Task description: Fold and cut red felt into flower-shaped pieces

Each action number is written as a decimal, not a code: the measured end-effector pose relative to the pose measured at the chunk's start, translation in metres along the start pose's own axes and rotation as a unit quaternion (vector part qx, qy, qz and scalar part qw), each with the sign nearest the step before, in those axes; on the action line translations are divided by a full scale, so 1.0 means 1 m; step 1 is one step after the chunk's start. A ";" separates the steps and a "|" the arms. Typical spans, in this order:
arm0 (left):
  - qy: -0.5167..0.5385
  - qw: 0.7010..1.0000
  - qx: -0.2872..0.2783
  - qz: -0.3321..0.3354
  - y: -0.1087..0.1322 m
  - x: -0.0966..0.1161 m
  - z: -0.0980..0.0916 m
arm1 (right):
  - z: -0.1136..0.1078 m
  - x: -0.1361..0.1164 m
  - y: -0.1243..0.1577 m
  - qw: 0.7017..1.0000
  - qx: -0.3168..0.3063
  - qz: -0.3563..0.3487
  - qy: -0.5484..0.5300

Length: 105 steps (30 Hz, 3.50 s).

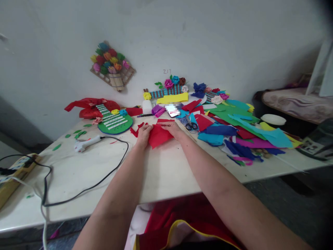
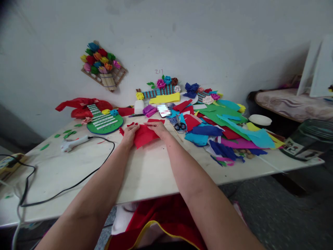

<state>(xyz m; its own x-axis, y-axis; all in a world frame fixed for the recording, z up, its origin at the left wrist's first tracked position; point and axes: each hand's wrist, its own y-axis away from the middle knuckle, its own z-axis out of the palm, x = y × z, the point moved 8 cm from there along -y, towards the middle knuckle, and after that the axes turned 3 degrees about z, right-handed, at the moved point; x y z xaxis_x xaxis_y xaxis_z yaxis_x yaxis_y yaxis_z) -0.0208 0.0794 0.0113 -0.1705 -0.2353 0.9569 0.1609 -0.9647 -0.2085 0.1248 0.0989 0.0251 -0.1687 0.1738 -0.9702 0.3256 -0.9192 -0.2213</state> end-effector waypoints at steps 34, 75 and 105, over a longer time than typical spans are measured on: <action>0.046 0.998 -0.014 -0.040 -0.002 -0.010 0.001 | 0.014 -0.016 0.002 0.964 -0.076 -0.109 0.232; -0.109 0.993 -0.035 0.026 0.005 0.010 0.014 | 0.010 0.008 0.009 0.992 -0.026 0.091 0.088; -0.054 0.997 -0.040 0.038 0.003 0.006 0.015 | 0.007 0.007 0.002 0.993 -0.037 0.046 0.101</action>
<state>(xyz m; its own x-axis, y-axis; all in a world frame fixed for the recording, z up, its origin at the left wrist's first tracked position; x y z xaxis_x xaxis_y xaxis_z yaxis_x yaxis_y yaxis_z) -0.0069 0.0763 0.0195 -0.0540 -0.2971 0.9533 0.0911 -0.9522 -0.2916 0.1172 0.0961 0.0187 0.0521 0.1635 -0.9852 0.3995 -0.9075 -0.1295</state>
